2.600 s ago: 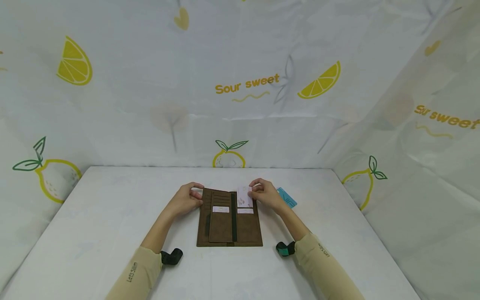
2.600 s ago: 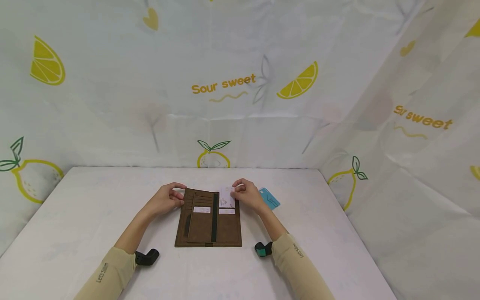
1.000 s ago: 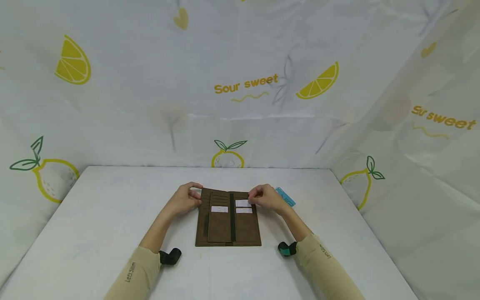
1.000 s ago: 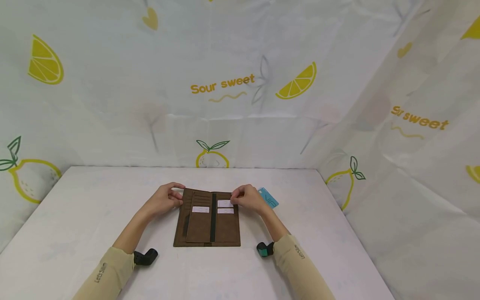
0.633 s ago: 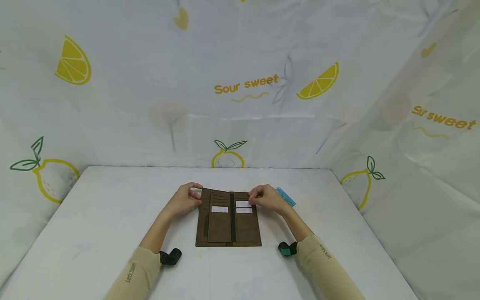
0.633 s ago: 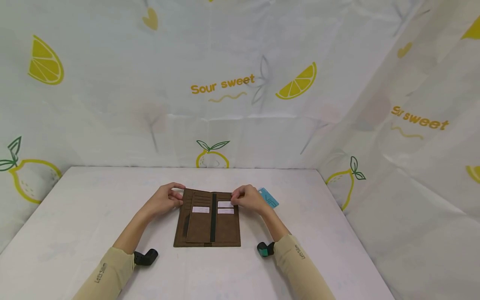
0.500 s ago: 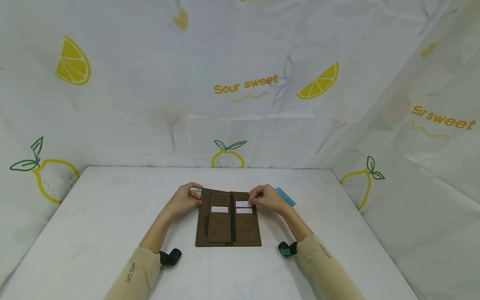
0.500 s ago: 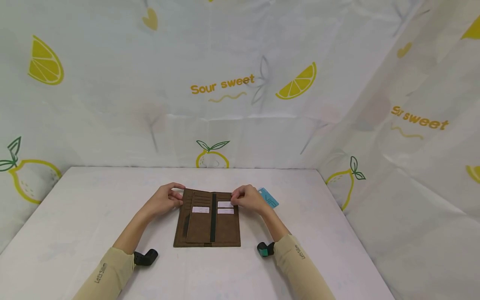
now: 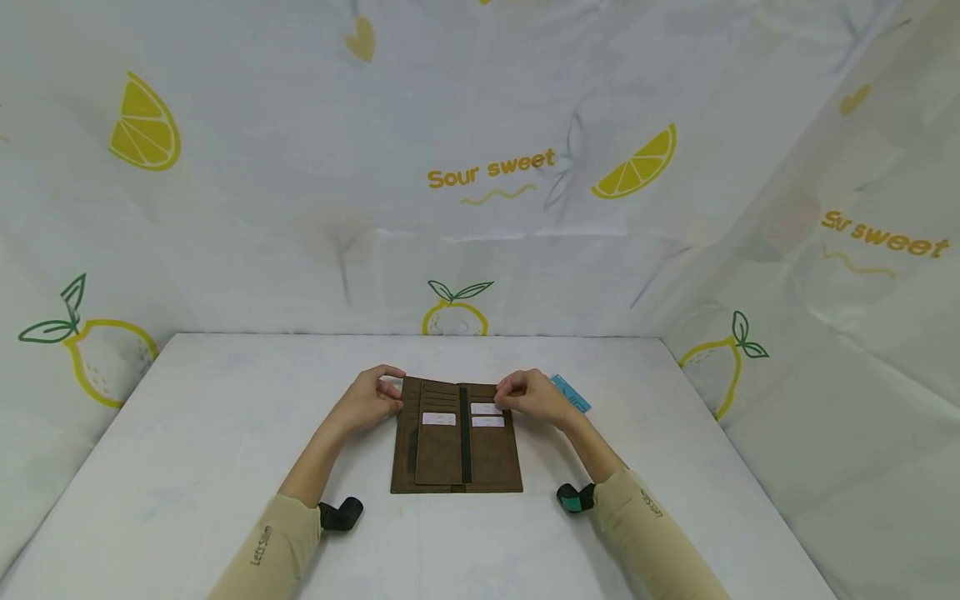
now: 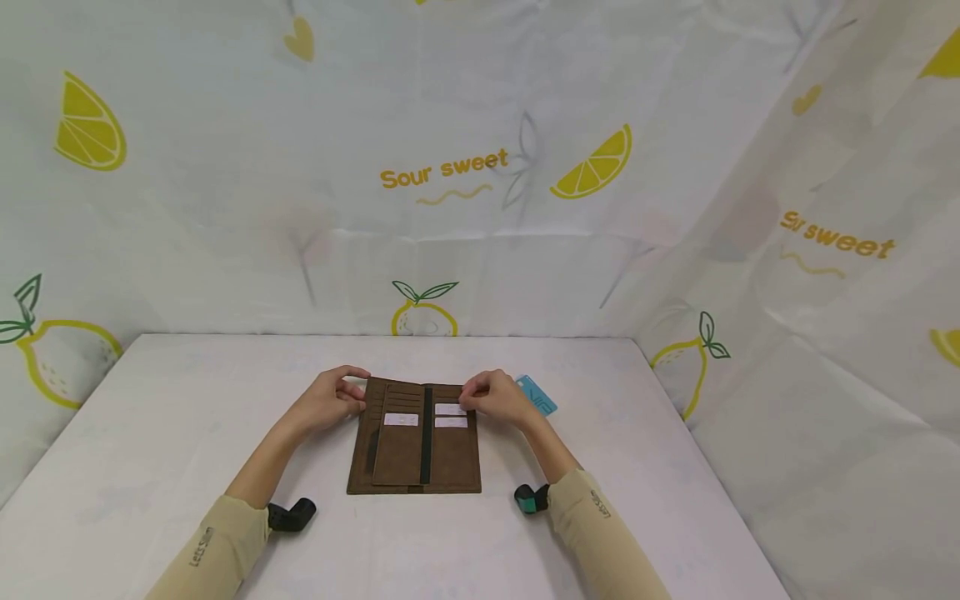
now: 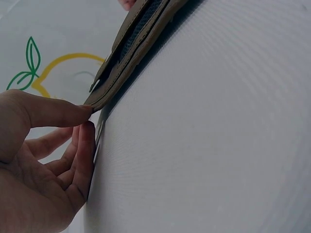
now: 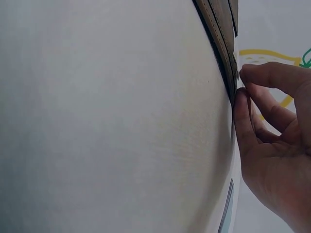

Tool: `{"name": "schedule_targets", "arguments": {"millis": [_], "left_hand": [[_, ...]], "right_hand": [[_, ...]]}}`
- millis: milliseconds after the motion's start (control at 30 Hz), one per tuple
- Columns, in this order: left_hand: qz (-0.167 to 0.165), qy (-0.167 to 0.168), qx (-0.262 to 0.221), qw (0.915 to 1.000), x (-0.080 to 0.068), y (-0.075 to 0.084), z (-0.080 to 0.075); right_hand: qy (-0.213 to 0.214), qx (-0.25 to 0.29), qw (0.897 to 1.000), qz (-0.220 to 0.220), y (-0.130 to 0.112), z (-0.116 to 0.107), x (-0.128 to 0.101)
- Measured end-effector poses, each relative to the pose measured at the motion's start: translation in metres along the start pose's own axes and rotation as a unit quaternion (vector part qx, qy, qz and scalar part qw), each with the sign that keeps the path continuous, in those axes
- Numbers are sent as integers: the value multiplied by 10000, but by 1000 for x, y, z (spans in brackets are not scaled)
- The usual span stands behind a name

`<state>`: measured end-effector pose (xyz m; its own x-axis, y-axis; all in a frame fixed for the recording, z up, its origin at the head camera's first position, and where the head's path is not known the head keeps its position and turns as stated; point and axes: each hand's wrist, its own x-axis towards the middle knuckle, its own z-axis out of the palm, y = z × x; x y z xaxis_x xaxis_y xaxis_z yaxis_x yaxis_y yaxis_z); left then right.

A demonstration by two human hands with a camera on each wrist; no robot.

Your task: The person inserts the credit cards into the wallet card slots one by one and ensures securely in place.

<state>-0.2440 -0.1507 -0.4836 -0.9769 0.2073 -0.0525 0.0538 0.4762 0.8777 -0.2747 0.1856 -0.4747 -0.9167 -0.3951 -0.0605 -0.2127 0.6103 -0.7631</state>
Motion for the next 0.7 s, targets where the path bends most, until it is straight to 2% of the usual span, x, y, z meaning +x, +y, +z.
{"name": "schedule_targets", "arguments": {"millis": [300,500,700], "left_hand": [[-38,-16,-36,10000,-1,-1,-1],[-37,-19,-38,10000,0,0,-1],[-53,-27,-38,10000,1,1,-1]], "right_hand": [[-135,408,9991,64,4,-1,0],[28,673,9971,367,6,-4,-1],[140,809,9957,419,7,-7,-3]]}}
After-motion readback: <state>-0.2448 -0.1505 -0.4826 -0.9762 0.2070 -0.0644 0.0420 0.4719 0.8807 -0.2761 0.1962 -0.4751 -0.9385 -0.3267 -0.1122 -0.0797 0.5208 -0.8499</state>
